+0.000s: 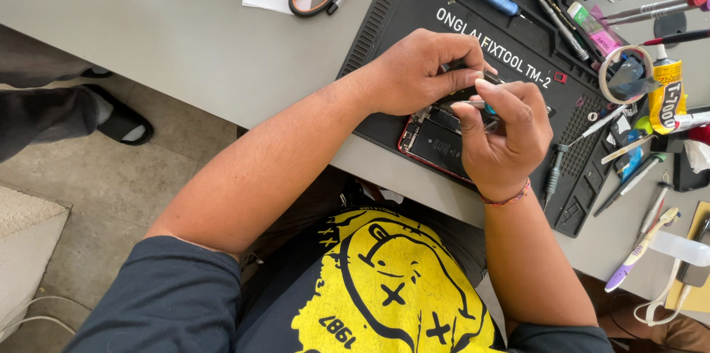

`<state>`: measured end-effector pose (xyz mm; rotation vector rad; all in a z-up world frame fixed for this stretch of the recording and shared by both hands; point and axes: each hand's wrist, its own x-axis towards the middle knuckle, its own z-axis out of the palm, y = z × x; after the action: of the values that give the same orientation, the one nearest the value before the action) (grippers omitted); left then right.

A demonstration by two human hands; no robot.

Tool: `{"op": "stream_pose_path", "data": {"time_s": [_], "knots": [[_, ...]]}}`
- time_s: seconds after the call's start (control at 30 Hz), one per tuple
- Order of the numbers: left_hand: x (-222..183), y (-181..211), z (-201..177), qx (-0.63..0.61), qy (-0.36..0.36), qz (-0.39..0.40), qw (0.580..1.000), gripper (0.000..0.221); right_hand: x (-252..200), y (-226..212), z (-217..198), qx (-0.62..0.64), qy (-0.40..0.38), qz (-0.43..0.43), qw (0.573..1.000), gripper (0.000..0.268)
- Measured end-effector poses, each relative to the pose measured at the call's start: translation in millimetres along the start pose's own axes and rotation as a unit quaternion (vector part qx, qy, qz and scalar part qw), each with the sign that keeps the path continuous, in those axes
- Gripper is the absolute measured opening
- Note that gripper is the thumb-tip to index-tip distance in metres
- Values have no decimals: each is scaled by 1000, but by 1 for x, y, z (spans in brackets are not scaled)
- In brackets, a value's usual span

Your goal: The person uses a screwdriver to remove screws from the internal frame of a disassembled smartphone. They then use a small brush to clean the inside of the device before placing the screen assembly back onto the phone body.

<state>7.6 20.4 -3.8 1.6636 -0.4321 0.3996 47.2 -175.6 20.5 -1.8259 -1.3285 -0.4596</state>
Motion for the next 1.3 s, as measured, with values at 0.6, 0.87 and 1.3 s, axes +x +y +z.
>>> {"op": "stream_pose_path", "data": {"time_s": [0.6,0.87,1.3], "knots": [[0,0,4,-101,30,-23,994,13,-22,-2,-31,13,154,-37,987,11],[3,18,5,-27,39,18,999,9,-32,-28,-15,-176,-199,-72,961,22],[-3,6,10,38,17,-8,999,10,-34,15,-38,252,307,198,896,78]]}}
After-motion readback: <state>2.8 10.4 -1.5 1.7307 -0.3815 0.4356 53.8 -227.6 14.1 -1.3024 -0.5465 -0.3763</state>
